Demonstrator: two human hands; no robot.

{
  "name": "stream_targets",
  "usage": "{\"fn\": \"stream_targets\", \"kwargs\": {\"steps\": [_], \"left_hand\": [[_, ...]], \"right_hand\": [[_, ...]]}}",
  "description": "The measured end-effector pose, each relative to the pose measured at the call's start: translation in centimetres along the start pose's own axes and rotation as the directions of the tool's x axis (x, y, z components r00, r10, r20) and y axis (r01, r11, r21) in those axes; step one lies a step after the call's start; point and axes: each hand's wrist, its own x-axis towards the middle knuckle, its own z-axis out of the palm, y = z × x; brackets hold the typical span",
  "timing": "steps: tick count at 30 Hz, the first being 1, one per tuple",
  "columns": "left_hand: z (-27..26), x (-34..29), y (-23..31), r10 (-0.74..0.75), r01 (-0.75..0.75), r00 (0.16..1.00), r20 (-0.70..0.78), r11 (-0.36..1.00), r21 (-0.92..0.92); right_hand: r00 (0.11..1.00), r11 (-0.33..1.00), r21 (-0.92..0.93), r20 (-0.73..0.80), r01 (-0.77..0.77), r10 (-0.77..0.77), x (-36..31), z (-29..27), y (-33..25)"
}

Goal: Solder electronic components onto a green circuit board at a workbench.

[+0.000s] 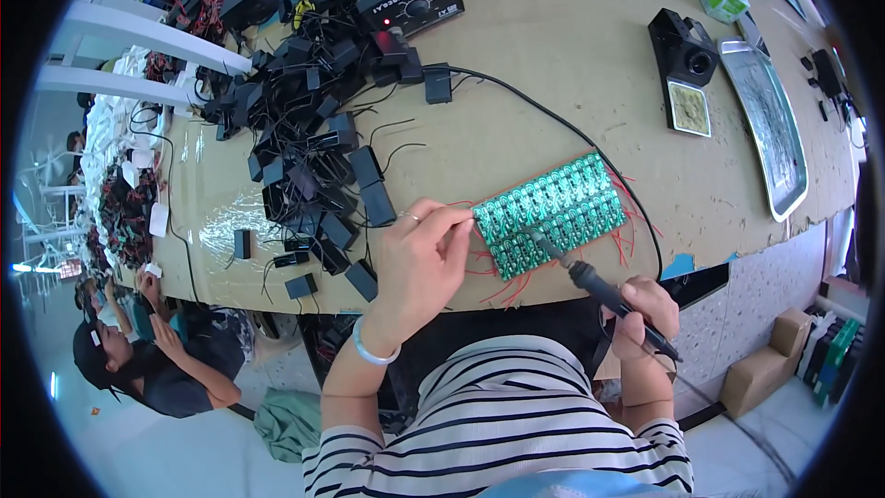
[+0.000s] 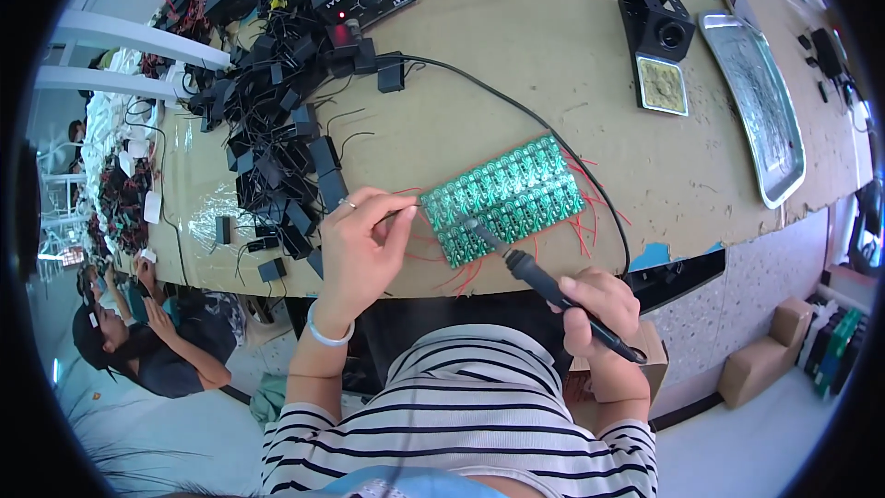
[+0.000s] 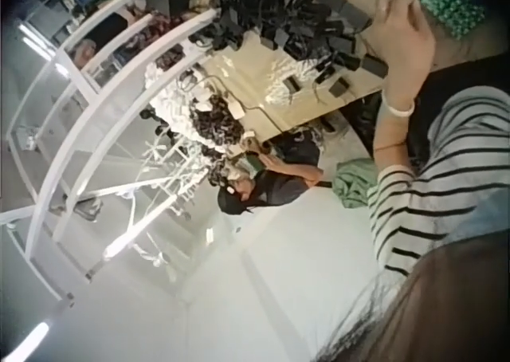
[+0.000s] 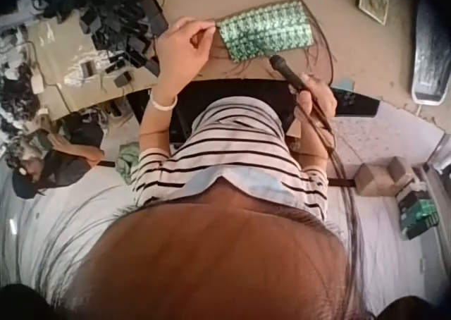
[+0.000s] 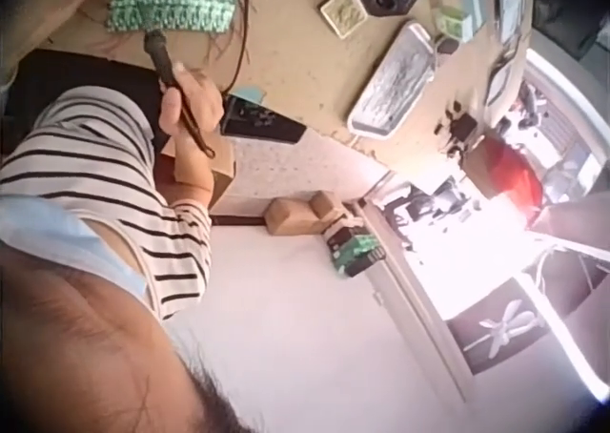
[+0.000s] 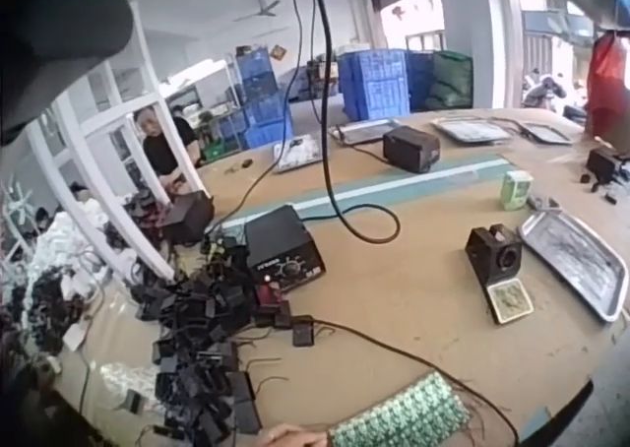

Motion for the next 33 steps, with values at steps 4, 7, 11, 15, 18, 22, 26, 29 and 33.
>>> {"fn": "stream_targets", "kwargs": {"steps": [4, 7, 11, 15, 18, 22, 26, 29, 33], "left_hand": [[0.9, 0.3, -0.1, -0.008, 0.009, 1.0, -0.026, 1.0, 0.025], [1.2, 0.3, -0.3, -0.013, 0.014, 1.0, -0.012, 0.998, 0.062], [1.8, 0.1, -0.8, -0.014, 0.015, 1.0, -0.023, 0.998, 0.057], [2.1, -0.2, -1.0, -0.019, 0.019, 1.0, -0.011, 0.996, 0.085], [2.5, -0.6, -1.1, 0.018, -0.011, 0.998, -0.054, 0.993, 0.121], [3.1, -0.8, -1.0, 0.071, -0.049, 0.989, -0.127, 0.984, 0.171], [3.2, -0.9, -0.9, 0.064, -0.038, 0.988, -0.139, 0.983, 0.181], [3.2, -0.5, -0.8, 0.074, -0.048, 0.989, -0.125, 0.978, 0.201], [2.8, -0.4, -0.5, 0.064, -0.047, 0.994, -0.092, 0.983, 0.18]], "right_hand": [[0.989, 0.99, -0.13, 0.127, -0.058, 0.074, 1.1, 0.8, 0.2], [0.984, 0.986, -0.159, 0.157, -0.056, 0.081, 1.6, 1.5, 0.6], [0.976, 0.981, -0.187, 0.196, -0.052, 0.089, 2.0, 1.8, 1.0], [0.975, 0.975, -0.213, 0.197, -0.062, 0.105, 2.0, 2.2, 1.5], [0.967, 0.979, -0.195, 0.236, -0.053, 0.099, 2.1, 2.2, 1.6], [0.955, 0.975, -0.221, 0.296, 0.033, 0.035, 2.3, 2.2, 1.2], [0.909, 0.956, -0.265, 0.417, 0.128, -0.006, 2.4, 1.8, 0.5], [0.938, 0.963, -0.228, 0.342, 0.142, -0.057, 2.2, 1.7, 0.4], [0.971, 0.949, -0.294, 0.235, 0.114, -0.043, 1.7, 0.8, 0.2]]}}
